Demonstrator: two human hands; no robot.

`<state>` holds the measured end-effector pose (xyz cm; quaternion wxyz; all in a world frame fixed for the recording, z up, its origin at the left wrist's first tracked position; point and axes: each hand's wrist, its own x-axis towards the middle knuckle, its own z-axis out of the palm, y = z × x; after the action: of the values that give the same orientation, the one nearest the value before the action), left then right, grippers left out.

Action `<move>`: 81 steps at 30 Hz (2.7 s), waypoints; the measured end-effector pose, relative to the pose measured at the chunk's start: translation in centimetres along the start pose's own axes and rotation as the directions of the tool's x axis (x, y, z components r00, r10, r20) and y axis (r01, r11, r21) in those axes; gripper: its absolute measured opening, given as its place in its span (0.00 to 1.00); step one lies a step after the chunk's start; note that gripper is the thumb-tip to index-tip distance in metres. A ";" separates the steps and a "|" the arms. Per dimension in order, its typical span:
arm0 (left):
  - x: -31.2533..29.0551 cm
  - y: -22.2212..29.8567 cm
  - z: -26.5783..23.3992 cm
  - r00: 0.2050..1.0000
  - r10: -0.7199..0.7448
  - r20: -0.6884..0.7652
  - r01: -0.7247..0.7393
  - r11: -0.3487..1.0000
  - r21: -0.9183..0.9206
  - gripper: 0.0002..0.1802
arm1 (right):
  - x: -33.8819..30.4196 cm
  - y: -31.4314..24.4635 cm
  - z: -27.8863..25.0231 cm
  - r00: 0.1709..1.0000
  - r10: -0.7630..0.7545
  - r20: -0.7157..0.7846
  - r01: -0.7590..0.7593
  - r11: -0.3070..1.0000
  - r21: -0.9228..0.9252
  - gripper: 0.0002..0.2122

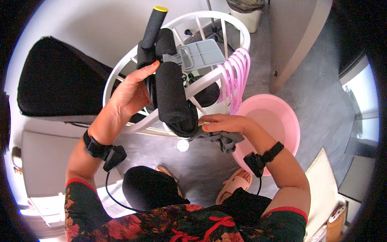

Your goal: The person wipes a plastic component with a cloth, places a green plastic lid into a laundry basket, and then cleans the frame of a fitness device with a cloth before placing the device into the laundry basket.

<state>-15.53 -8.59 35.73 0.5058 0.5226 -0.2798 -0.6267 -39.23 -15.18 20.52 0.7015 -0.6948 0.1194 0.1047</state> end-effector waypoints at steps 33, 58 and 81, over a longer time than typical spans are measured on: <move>3.4 -0.9 -6.1 0.968 0.020 -0.249 0.230 0.315 0.921 0.32 | 1.3 -1.4 -0.1 0.999 0.018 -0.031 -0.002 0.894 0.448 0.31; 3.9 -3.6 -9.8 0.950 -0.217 -0.226 0.313 0.692 0.650 0.26 | 2.2 -1.2 -1.0 1.000 0.022 0.001 -0.022 0.998 0.063 0.31; 0.8 -0.4 -7.0 0.948 -0.083 -0.309 0.244 0.811 0.532 0.09 | 1.0 -2.3 -3.0 1.000 0.000 0.023 0.008 0.929 -0.369 0.32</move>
<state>-9.07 -7.90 32.98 0.3060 0.7513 -0.3338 -0.4800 -37.59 -18.25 22.39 0.5599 -0.8132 0.0885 0.1317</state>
